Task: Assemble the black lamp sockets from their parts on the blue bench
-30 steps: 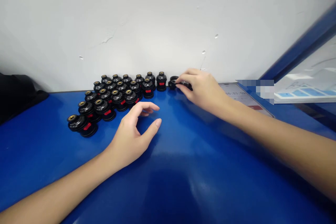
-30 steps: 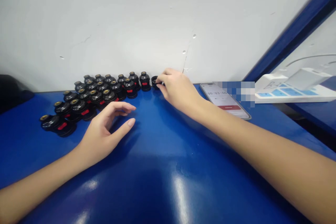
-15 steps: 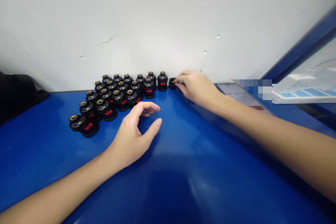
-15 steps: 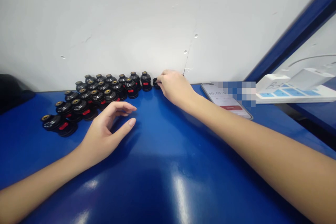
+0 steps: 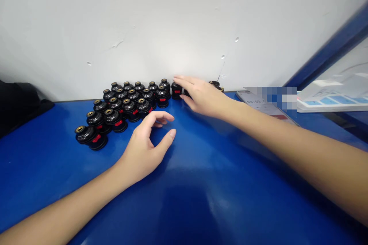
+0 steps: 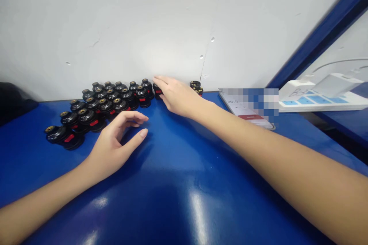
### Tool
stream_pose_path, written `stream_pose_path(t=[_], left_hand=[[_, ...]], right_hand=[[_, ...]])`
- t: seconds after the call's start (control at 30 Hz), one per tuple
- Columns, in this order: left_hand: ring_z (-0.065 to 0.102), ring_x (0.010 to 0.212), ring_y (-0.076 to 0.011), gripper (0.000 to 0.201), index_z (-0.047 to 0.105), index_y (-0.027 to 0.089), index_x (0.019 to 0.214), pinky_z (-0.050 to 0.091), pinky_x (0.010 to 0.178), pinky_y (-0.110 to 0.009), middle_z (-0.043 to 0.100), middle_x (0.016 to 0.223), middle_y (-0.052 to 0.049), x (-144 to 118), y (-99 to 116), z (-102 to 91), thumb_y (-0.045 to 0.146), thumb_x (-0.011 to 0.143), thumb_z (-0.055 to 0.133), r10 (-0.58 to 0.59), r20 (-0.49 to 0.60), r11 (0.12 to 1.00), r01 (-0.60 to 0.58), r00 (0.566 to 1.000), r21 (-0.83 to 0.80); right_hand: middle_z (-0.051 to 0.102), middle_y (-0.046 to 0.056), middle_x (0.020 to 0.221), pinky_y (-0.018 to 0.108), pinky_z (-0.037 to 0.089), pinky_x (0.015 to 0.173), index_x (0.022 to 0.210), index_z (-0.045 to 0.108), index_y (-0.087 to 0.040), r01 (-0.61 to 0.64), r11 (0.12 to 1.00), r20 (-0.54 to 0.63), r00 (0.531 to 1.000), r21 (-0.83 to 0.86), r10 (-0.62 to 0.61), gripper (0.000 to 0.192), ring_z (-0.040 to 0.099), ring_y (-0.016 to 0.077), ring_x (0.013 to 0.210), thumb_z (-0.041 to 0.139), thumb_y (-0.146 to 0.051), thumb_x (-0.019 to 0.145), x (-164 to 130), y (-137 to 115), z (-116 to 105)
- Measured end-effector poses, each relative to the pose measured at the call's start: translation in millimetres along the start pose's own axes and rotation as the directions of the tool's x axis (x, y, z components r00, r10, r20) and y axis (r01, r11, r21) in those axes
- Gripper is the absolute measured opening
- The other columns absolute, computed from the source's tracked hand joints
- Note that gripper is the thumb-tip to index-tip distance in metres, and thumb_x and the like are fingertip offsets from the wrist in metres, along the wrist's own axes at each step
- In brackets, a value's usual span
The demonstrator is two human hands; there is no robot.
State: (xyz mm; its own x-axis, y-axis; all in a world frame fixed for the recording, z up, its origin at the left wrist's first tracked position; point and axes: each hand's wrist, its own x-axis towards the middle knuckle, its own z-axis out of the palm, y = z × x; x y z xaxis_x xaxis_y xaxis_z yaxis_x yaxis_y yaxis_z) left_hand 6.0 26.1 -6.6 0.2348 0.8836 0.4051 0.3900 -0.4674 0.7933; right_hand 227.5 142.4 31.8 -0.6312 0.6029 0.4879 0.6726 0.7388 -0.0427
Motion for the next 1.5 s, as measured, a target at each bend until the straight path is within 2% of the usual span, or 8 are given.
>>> stream_pose_path(t=[0.3, 0.43, 0.57, 0.73, 0.9, 1.0, 1.2, 1.5], left_hand=[[0.067, 0.115, -0.0219, 0.033, 0.056, 0.023, 0.131, 0.054, 0.104, -0.043, 0.07, 0.125, -0.008, 1.2, -0.5, 3.4, 0.024, 0.1, 0.069, 0.0, -0.057, 0.999, -0.002, 0.998, -0.043], [0.066, 0.117, -0.0225, 0.036, 0.053, 0.023, 0.134, 0.054, 0.105, -0.045, 0.068, 0.126, -0.009, 1.1, -1.6, 4.6, 0.024, 0.1, 0.068, -0.018, -0.051, 0.998, 0.015, 0.999, -0.061], [0.065, 0.119, -0.0228, 0.036, 0.054, 0.023, 0.134, 0.053, 0.106, -0.046, 0.068, 0.126, -0.009, 0.6, -2.1, 4.6, 0.025, 0.101, 0.067, -0.029, -0.025, 0.997, 0.027, 0.999, -0.069], [0.068, 0.109, -0.0194, 0.029, 0.056, 0.023, 0.129, 0.057, 0.104, -0.042, 0.067, 0.122, -0.007, 0.4, -1.0, 4.5, 0.021, 0.102, 0.066, -0.031, 0.029, 0.988, 0.035, 0.999, -0.15], [0.073, 0.106, -0.018, 0.021, 0.058, 0.022, 0.123, 0.06, 0.101, -0.038, 0.069, 0.118, -0.007, 0.2, 1.1, 4.2, 0.016, 0.103, 0.064, -0.012, 0.105, 0.977, 0.034, 0.994, -0.212], [0.073, 0.105, -0.0167, 0.026, 0.058, 0.023, 0.126, 0.06, 0.101, -0.036, 0.07, 0.117, -0.006, 0.1, 0.9, 4.7, 0.015, 0.102, 0.065, 0.009, 0.107, 0.976, 0.014, 0.994, -0.215], [0.072, 0.116, -0.0189, 0.055, 0.053, 0.029, 0.145, 0.06, 0.105, -0.035, 0.071, 0.125, -0.005, 0.4, 1.3, 3.4, 0.014, 0.096, 0.074, 0.069, 0.121, 0.987, -0.05, 0.99, -0.155], [0.075, 0.115, -0.0217, 0.033, 0.066, 0.024, 0.134, 0.058, 0.103, -0.035, 0.078, 0.127, -0.004, 0.3, 9.7, -2.1, 0.03, 0.102, 0.074, 0.113, 0.175, 0.982, -0.137, 0.978, 0.132]], right_hand=[[0.075, 0.023, 0.137, 0.055, 0.061, 0.107, 0.136, 0.069, -0.006, 0.042, 0.994, -0.103, 0.994, 0.101, -0.032, 0.036, 0.074, 0.0364, 0.123, 0.057, -0.009, 0.102, -29.7, -27.6, -20.4], [0.078, 0.016, 0.121, 0.046, 0.064, 0.093, 0.12, 0.072, -0.015, 0.057, 0.982, -0.151, 0.988, 0.178, -0.03, 0.025, 0.077, 0.0301, 0.107, 0.054, -0.01, 0.104, -51.6, -50.1, -36.7], [0.077, 0.013, 0.123, 0.041, 0.063, 0.101, 0.124, 0.068, -0.019, 0.04, 0.961, -0.146, 0.989, 0.274, 0.0, 0.022, 0.075, 0.0265, 0.114, 0.061, -0.014, 0.104, -70.8, -68.5, -43.2], [0.07, 0.016, 0.14, 0.053, 0.061, 0.108, 0.147, 0.052, -0.022, -0.159, 0.926, -0.118, 0.971, 0.343, 0.21, 0.059, 0.071, 0.034, 0.129, 0.08, -0.03, 0.095, -91.6, -76.2, -21.3], [0.078, 0.01, 0.128, 0.051, 0.063, 0.104, 0.132, 0.062, -0.023, -0.278, 0.853, 0.002, 0.951, 0.441, 0.309, 0.042, 0.075, 0.0305, 0.12, 0.079, -0.027, 0.095, -97.1, -75.2, -6.9], [0.078, 0.008, 0.126, 0.046, 0.062, 0.105, 0.13, 0.066, -0.023, -0.252, 0.826, 0.008, 0.958, 0.504, 0.287, 0.033, 0.075, 0.0264, 0.118, 0.074, -0.023, 0.098, -96.1, -75.7, -12.1], [0.072, 0.014, 0.134, 0.043, 0.06, 0.107, 0.146, 0.065, -0.019, -0.141, 0.822, -0.042, 0.98, 0.553, 0.196, 0.043, 0.073, 0.0251, 0.122, 0.065, -0.024, 0.104, -98.9, -70.0, -21.9], [0.081, 0.004, 0.1, 0.035, 0.067, 0.087, 0.113, 0.073, -0.022, -0.308, 0.548, 0.099, 0.921, 0.777, 0.378, 0.031, 0.081, 0.0207, 0.092, 0.082, -0.045, 0.095, -99.3, -63.7, -22.0]])
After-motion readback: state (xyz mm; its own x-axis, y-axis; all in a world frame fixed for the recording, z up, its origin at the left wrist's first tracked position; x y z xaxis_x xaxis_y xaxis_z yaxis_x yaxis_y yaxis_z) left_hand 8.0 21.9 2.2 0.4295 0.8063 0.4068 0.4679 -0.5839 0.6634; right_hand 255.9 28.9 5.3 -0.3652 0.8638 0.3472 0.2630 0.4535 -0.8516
